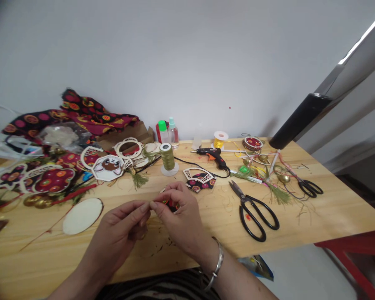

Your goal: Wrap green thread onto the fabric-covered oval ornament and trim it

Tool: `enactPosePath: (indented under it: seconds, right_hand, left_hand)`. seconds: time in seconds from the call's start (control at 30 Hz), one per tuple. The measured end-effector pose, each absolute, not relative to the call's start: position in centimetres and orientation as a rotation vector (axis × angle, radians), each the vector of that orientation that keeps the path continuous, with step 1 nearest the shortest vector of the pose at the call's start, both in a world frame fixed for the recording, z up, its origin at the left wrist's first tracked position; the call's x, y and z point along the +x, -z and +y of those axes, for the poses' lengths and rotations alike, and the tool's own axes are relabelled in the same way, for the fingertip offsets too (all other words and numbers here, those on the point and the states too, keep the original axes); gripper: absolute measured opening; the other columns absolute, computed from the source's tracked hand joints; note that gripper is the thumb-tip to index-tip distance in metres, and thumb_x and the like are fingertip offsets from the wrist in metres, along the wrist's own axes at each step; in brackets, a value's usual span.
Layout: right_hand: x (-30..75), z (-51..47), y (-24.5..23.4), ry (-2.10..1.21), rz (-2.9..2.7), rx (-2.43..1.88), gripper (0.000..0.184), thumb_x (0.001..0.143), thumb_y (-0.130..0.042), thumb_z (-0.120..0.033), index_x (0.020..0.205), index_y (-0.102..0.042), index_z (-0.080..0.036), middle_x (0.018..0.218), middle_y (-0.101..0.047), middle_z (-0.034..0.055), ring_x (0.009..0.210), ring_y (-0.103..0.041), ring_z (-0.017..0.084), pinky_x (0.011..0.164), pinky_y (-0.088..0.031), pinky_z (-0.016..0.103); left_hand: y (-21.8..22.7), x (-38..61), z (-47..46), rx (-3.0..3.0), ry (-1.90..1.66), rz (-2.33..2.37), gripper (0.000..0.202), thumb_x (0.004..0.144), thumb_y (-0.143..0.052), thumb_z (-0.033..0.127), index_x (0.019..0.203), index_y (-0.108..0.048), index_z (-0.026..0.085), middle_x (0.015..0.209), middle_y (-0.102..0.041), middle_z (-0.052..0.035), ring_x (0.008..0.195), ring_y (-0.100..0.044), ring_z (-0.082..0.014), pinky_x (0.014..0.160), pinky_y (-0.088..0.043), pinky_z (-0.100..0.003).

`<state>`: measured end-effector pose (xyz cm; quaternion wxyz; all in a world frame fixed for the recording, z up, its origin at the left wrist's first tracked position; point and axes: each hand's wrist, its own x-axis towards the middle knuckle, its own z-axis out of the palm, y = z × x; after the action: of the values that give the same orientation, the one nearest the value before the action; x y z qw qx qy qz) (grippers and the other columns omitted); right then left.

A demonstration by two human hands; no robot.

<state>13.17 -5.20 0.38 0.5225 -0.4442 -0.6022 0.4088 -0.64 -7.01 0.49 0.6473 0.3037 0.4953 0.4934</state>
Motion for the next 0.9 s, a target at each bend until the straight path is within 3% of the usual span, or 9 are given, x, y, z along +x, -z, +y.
enactPosePath:
  seconds: [0.3,0.43,0.53,0.6,0.7,0.9]
  right_hand:
    - [13.4,-5.1,-0.3,-1.043,-1.393,-1.042,0.005,0.074,-0.065,-0.016,0.070,-0.065,-0.019,0.081,-0.054,0.0013,0.076,-0.053,0.013,0.069,-0.044,0.026]
    - [13.6,-5.5,-0.5,-1.068,-1.421,-1.034,0.010,0.071,-0.069,-0.011,0.066,-0.067,-0.019,0.079,-0.051,0.0001,0.081,-0.052,0.013,0.076,-0.044,0.026]
    - [13.7,-6.0,-0.8,-1.128,-1.576,-0.921,0.008,0.072,-0.070,-0.013,0.070,-0.070,-0.021,0.086,-0.050,0.0012,0.088,-0.052,0.014,0.083,-0.044,0.028]
    - [13.6,-6.3,-0.9,-1.130,-1.691,-0.838,0.005,0.073,-0.070,-0.017,0.072,-0.071,-0.022,0.093,-0.049,0.0023,0.094,-0.050,0.015,0.087,-0.044,0.030]
    - [13.5,-6.4,-0.6,-1.020,-1.717,-0.857,0.006,0.075,-0.068,-0.018,0.074,-0.071,-0.023,0.097,-0.046,0.0030,0.095,-0.049,0.015,0.087,-0.044,0.030]
    - [13.1,-6.1,0.2,-0.832,-1.674,-0.978,0.009,0.075,-0.067,-0.016,0.078,-0.070,-0.023,0.098,-0.046,0.0034,0.094,-0.049,0.016,0.084,-0.043,0.030]
  left_hand:
    - [-0.4,-0.7,-7.0,0.734,-1.115,1.143,0.018,0.067,-0.072,0.031,0.065,-0.069,0.013,0.049,-0.047,0.0042,0.041,-0.028,-0.0034,0.039,-0.020,-0.018]
    - [-0.3,-0.8,-6.8,0.722,-1.139,1.188,0.019,0.067,-0.072,0.032,0.068,-0.070,0.013,0.044,-0.047,0.0043,0.039,-0.028,-0.0039,0.038,-0.020,-0.018]
    - [-0.3,-0.9,-6.7,0.671,-1.172,1.178,0.018,0.068,-0.072,0.031,0.074,-0.072,0.014,0.039,-0.040,0.0065,0.040,-0.025,-0.0044,0.038,-0.020,-0.018]
    - [-0.3,-0.9,-6.8,0.651,-1.172,1.151,0.018,0.068,-0.072,0.030,0.078,-0.073,0.015,0.042,-0.044,0.0056,0.041,-0.025,-0.0043,0.039,-0.021,-0.018]
    - [-0.5,-0.7,-6.9,0.624,-1.154,1.138,0.018,0.066,-0.074,0.030,0.075,-0.072,0.014,0.049,-0.052,0.0029,0.041,-0.026,-0.0036,0.039,-0.021,-0.018]
    - [-0.2,-0.3,-7.1,0.629,-1.187,1.142,0.018,0.063,-0.075,0.031,0.069,-0.071,0.014,0.043,-0.044,0.0057,0.040,-0.027,-0.0040,0.039,-0.020,-0.018]
